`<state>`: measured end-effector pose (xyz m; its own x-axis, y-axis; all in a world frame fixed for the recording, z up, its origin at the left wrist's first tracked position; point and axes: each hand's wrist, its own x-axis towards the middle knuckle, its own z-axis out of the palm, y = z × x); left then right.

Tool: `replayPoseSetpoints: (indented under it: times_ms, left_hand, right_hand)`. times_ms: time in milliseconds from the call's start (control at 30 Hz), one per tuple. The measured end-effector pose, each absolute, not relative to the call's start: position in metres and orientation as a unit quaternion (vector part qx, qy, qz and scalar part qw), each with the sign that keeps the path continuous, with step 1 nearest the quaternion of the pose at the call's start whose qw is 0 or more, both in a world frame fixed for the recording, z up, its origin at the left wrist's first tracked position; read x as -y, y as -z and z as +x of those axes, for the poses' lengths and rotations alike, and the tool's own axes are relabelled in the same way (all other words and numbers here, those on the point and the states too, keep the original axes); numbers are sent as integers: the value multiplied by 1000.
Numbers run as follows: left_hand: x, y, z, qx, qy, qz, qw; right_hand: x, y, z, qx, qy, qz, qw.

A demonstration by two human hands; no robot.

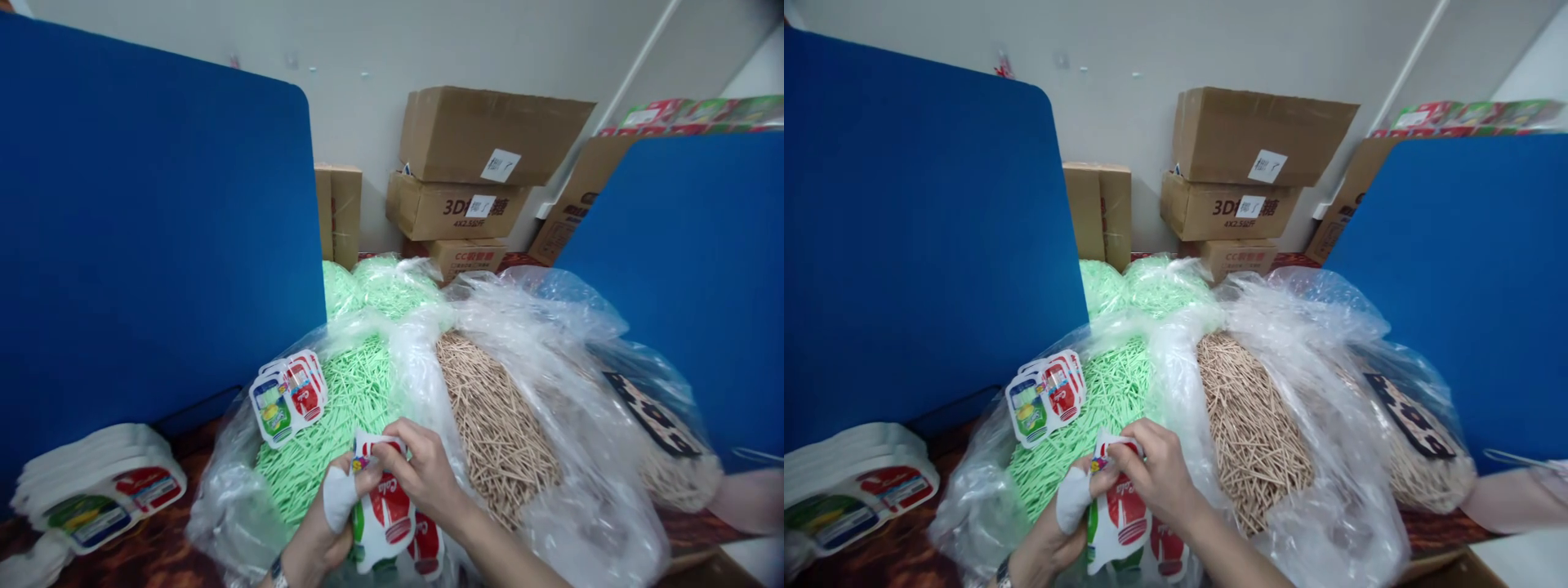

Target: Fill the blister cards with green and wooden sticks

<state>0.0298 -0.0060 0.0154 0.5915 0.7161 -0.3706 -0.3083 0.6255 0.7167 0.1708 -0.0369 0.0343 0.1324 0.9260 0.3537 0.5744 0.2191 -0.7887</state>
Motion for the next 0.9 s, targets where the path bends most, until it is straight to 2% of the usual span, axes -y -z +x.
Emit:
replayPoseSetpoints:
  times_ms: [67,300,367,467,533,567,667,767,900]
  left_hand:
    - [7,-13,30,-361,-284,323,827]
    - [-9,3,33,-405,-264,551,680]
    - [-11,4,36,-392,-257,563,680]
    - [-11,6,40,-391,-256,550,692]
    - [-8,12,40,-407,-269,526,696]
    - [-6,17,39,-417,-278,512,697]
    - [-3,33,35,-446,-292,493,688]
    - [-4,49,30,-472,-287,502,665]
    - [-7,56,33,-465,-288,512,663]
  right_hand:
    - [36,-35,173,629,-184,-599,460]
    - [40,-40,184,648,-148,-595,451]
    - [46,-42,185,667,-158,-582,438]
    - [54,-42,203,688,-242,-548,410]
    - [58,-38,233,651,-278,-593,384]
    - [60,-35,253,610,-249,-653,374]
    - [70,-23,324,505,-124,-823,228]
    - [88,-11,379,466,-109,-867,141]
    - [105,7,395,454,-118,-882,44]
